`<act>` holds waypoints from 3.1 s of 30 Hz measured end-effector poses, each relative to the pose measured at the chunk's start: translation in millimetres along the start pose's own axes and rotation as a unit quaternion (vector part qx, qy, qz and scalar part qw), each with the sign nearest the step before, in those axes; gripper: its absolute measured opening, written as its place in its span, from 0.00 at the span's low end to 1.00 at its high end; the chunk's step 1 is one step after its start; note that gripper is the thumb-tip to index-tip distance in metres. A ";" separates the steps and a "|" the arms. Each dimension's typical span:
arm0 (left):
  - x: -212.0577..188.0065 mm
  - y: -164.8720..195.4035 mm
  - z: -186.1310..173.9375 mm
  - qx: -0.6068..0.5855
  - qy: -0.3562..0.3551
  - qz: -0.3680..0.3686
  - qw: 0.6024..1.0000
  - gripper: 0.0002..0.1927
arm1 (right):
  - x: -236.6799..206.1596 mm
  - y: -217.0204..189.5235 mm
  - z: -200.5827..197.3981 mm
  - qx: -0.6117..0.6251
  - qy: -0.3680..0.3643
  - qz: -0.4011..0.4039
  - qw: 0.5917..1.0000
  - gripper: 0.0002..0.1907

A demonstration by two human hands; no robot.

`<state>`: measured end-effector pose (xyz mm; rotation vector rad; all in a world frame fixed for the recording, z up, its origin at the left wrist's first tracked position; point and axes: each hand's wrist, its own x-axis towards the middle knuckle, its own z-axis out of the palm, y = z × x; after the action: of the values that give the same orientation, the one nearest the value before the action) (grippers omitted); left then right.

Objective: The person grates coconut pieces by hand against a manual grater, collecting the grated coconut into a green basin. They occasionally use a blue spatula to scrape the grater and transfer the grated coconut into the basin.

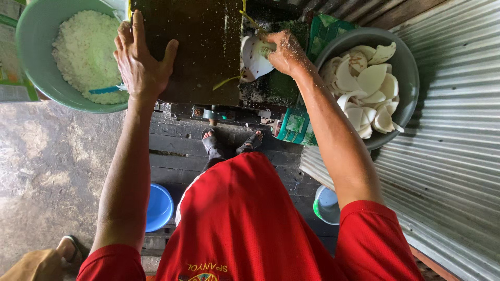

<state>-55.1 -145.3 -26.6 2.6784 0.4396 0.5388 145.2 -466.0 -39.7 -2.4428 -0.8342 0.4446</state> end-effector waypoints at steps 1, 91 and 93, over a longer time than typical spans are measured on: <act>-0.5 -0.4 0.3 0.002 -0.001 0.000 1.000 0.46 | 0.1 0.5 0.7 0.005 -0.003 0.005 1.000 0.23; -3.4 -2.4 3.6 0.006 0.007 0.014 1.000 0.46 | -58.9 3.8 42.9 0.143 0.117 0.051 0.981 0.24; -3.7 -1.7 3.8 0.007 0.004 0.009 1.000 0.48 | -57.5 0.6 48.3 0.169 0.130 0.063 0.975 0.25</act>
<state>-57.2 -146.2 -31.7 2.6969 0.4244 0.5541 80.0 -485.6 -71.5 -2.1802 -0.4541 0.2769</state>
